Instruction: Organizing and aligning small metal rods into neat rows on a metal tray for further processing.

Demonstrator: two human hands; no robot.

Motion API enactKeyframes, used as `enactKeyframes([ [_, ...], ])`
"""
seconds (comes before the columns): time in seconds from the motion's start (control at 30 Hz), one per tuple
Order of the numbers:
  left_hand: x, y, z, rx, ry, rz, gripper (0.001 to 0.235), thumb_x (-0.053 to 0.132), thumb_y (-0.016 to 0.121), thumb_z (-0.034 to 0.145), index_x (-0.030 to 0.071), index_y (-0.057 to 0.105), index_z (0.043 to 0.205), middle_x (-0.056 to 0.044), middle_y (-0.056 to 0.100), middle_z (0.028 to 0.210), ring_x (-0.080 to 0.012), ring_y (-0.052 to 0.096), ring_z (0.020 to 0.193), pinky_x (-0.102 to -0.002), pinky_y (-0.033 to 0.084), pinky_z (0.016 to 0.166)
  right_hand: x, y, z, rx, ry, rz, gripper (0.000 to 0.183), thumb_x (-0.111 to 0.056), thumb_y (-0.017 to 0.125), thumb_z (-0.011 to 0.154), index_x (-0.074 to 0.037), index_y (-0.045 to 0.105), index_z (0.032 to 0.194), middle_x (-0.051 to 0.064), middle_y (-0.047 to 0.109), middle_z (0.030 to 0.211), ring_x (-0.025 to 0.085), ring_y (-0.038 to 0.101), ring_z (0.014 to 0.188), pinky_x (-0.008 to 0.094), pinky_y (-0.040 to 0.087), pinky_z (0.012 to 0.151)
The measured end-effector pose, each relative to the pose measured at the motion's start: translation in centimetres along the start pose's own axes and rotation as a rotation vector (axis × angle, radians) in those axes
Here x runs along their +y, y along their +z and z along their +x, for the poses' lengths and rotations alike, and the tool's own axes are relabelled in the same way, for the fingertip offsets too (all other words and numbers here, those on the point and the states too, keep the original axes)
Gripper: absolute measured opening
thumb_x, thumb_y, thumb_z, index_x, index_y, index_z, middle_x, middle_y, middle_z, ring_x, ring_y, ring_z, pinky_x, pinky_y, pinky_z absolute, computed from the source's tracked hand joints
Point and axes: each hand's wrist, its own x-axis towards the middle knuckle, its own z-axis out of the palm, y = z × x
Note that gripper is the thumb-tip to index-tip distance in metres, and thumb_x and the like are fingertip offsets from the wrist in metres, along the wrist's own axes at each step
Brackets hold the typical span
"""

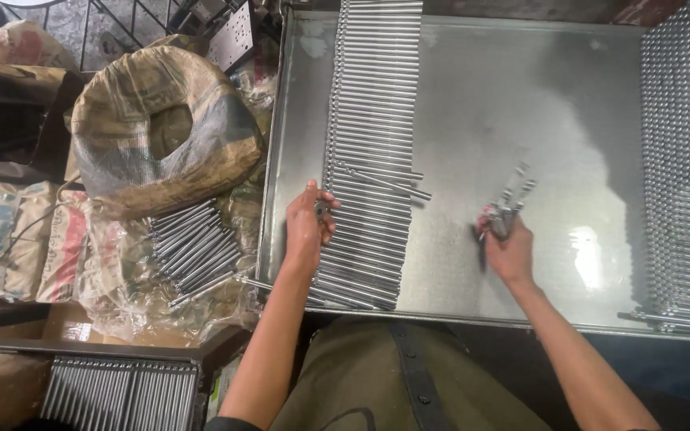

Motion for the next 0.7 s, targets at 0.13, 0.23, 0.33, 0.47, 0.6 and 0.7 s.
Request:
enactKeyframes([
  [0.13, 0.0, 2.5, 0.6, -0.145, 0.077, 0.084, 0.047, 0.044, 0.047, 0.107, 0.007, 0.068, 0.087, -0.012, 0.067, 0.078, -0.0115, 0.053, 0.041, -0.021, 0.040, 0.029, -10.9, 2.3, -1.9, -0.401, 0.008, -0.003, 0.005, -0.001, 0.073, 0.084, 0.000, 0.069, 0.087, 0.016, 0.074, 0.066, 0.020, 0.071, 0.062, 0.039, 0.056, 0.056],
  [0.23, -1.7, 2.7, 2.3, -0.191, 0.064, 0.075, 0.050, 0.048, 0.053, 0.103, 0.008, 0.061, 0.075, -0.011, 0.061, 0.064, -0.0089, 0.036, 0.032, -0.019, 0.025, 0.023, -17.2, 4.7, -3.0, -0.624, 0.240, 0.226, 0.002, 0.000, 0.072, 0.082, 0.002, 0.072, 0.081, 0.013, 0.067, 0.057, 0.018, 0.063, 0.053, 0.031, 0.053, 0.046],
  [0.33, -1.5, 1.4, 3.5, -0.154, 0.080, 0.020, 0.054, 0.047, 0.055, 0.102, 0.008, 0.057, 0.066, -0.013, 0.061, 0.060, -0.0106, 0.032, 0.026, -0.022, 0.022, 0.022, -16.4, 6.2, -2.8, -0.607, 0.361, 0.312, 0.020, -0.017, 0.077, 0.084, 0.003, 0.073, 0.081, 0.012, 0.059, 0.050, 0.016, 0.054, 0.046, 0.028, 0.044, 0.040],
  [0.47, -2.6, 1.3, 4.5, -0.088, 0.201, 0.131, 0.053, 0.041, 0.054, 0.104, 0.010, 0.059, 0.063, -0.009, 0.064, 0.059, -0.0088, 0.037, 0.030, -0.021, 0.024, 0.027, -17.3, 7.0, -1.5, -0.602, 0.173, 0.068, 0.013, -0.014, 0.077, 0.083, -0.003, 0.075, 0.077, 0.010, 0.064, 0.049, 0.017, 0.057, 0.043, 0.028, 0.043, 0.043],
  [0.6, -3.2, 0.2, 5.5, -0.021, 0.287, 0.281, 0.057, 0.044, 0.046, 0.107, 0.009, 0.067, 0.067, -0.006, 0.059, 0.058, -0.0120, 0.040, 0.046, -0.026, 0.034, 0.045, -14.1, 8.4, -1.0, -0.538, -0.122, -0.432, 0.017, -0.024, 0.080, 0.076, -0.019, 0.076, 0.091, 0.005, 0.074, 0.070, 0.033, 0.071, 0.071, 0.043, 0.054, 0.064],
  [0.7, -0.4, -1.2, 6.1, 0.087, 0.342, 0.279, 0.056, 0.040, 0.043, 0.109, 0.008, 0.067, 0.071, -0.008, 0.064, 0.069, -0.0142, 0.047, 0.056, -0.026, 0.039, 0.053, -11.8, 9.1, 0.7, -0.440, -0.394, -0.679, 0.043, -0.022, 0.085, 0.066, -0.023, 0.072, 0.108, 0.000, 0.072, 0.091, 0.027, 0.067, 0.089, 0.040, 0.053, 0.076],
])
